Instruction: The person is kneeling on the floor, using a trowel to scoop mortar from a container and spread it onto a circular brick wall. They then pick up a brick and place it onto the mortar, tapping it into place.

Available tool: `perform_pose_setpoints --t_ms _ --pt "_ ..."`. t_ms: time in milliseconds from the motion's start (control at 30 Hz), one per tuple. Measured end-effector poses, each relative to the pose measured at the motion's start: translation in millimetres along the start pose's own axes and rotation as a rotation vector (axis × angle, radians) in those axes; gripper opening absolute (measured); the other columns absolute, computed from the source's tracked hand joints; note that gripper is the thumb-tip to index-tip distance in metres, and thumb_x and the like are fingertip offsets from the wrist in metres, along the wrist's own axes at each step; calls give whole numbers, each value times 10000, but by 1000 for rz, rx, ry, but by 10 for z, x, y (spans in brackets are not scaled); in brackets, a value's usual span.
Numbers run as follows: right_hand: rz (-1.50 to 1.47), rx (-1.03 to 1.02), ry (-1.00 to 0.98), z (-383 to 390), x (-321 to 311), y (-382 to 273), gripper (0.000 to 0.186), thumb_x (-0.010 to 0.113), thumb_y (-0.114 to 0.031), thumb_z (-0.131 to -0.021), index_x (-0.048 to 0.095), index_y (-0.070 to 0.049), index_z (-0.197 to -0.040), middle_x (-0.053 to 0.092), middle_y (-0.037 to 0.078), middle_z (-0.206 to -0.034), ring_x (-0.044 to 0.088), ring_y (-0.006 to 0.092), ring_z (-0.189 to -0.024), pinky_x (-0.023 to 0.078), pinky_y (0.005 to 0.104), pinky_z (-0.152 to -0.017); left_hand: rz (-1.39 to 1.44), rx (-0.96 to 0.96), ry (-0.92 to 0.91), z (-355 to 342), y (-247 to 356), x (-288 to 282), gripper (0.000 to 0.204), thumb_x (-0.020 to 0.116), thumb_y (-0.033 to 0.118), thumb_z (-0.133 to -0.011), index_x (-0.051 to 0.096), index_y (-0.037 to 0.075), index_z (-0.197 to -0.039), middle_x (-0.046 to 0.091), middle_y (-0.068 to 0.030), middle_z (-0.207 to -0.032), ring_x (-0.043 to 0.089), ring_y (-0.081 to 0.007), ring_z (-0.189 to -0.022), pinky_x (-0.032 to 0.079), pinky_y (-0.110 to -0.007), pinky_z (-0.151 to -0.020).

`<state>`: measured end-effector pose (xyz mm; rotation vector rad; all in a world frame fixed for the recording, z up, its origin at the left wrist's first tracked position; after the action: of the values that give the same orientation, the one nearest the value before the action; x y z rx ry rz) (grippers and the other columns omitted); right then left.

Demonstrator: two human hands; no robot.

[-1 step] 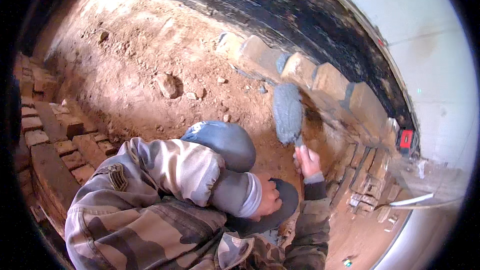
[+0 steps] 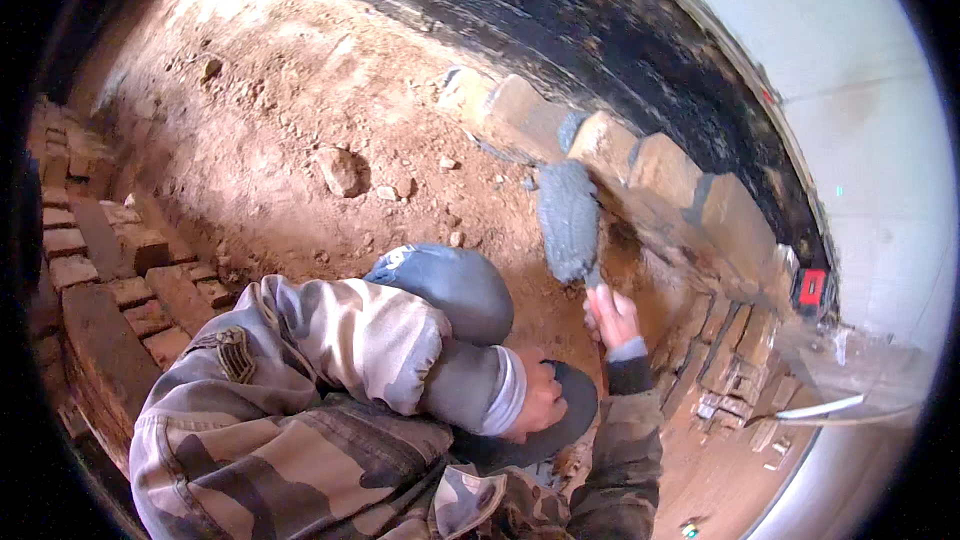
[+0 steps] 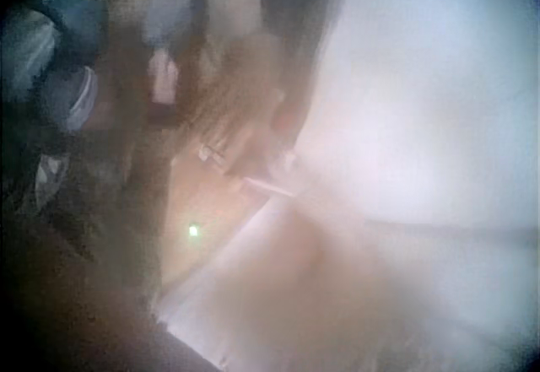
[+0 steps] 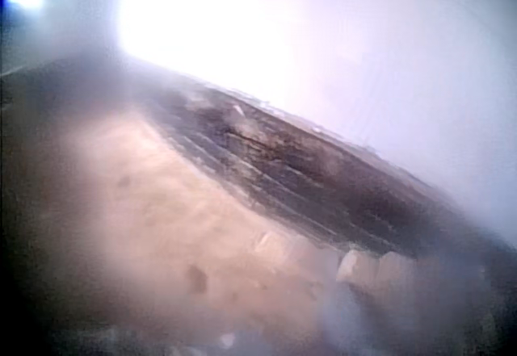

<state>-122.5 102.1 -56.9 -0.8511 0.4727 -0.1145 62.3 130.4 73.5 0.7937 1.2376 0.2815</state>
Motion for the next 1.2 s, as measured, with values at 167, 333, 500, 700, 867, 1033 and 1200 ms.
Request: perform_pose_setpoints --t_ms 167,333,500,700,867,1033,1200 --pt "39 16 -219 -653 910 -559 398 496 -434 -1017 590 -87 -846 500 -29 -634 432 67 -509 322 239 -420 162 114 508 379 -43 -648 489 748 356 -744 582 6 -1043 639 -151 -963 645 -345 -922 523 -459 -775" --pt "-6 49 -408 -1192 1958 -966 357 511 -403 -1020 590 -94 -860 498 -27 -626 411 72 -468 311 251 -394 284 129 826 907 -261 -1091 452 716 298 -784 568 0 -1090 600 -172 -987 611 -362 -949 518 -470 -799" --pt "97 5 -429 -1761 2648 -1469 343 612 -409 -956 533 -112 -803 486 -19 -593 407 89 -430 314 268 -376 351 97 887 1252 -433 -1226 465 710 290 -792 560 -9 -1115 585 -191 -1022 598 -377 -968 516 -465 -815" --pt "798 -785 2 -2352 2978 -2668 197 675 -244 -890 633 -52 -896 678 149 -748 636 331 -641 501 411 -585 400 53 907 1652 -561 -1361 482 713 283 -786 533 -24 -1112 544 -208 -1056 588 -388 -949 505 -473 -808" --pt "803 -844 -65 -2206 3342 -2855 289 619 -165 -892 639 -65 -1162 686 217 -976 654 409 -935 523 445 -820 427 40 1013 1939 -640 -1409 460 722 281 -774 529 -16 -1067 524 -208 -1038 578 -392 -940 497 -472 -789" --pt "318 -427 -252 -2032 3473 -2302 149 556 -142 -958 597 -62 -1077 640 114 -791 630 250 -642 528 387 -578 429 45 1003 1932 -677 -1402 421 715 260 -778 542 -12 -1049 535 -202 -1007 571 -398 -955 494 -467 -797" --pt "-214 -97 -425 -2008 4450 -2113 125 558 -174 -970 569 -56 -930 564 33 -642 532 146 -462 451 331 -399 297 -5 1021 1948 -547 -1378 444 717 262 -783 555 -10 -1094 553 -176 -996 582 -364 -933 497 -443 -812"
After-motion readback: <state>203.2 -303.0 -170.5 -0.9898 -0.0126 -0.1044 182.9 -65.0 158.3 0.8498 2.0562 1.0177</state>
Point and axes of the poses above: each hand's wrist, its own z-axis away from the middle knuckle, its own x-axis out of the palm, y = z × x, the point moved 10 cm from there along -z, towards the middle knuckle
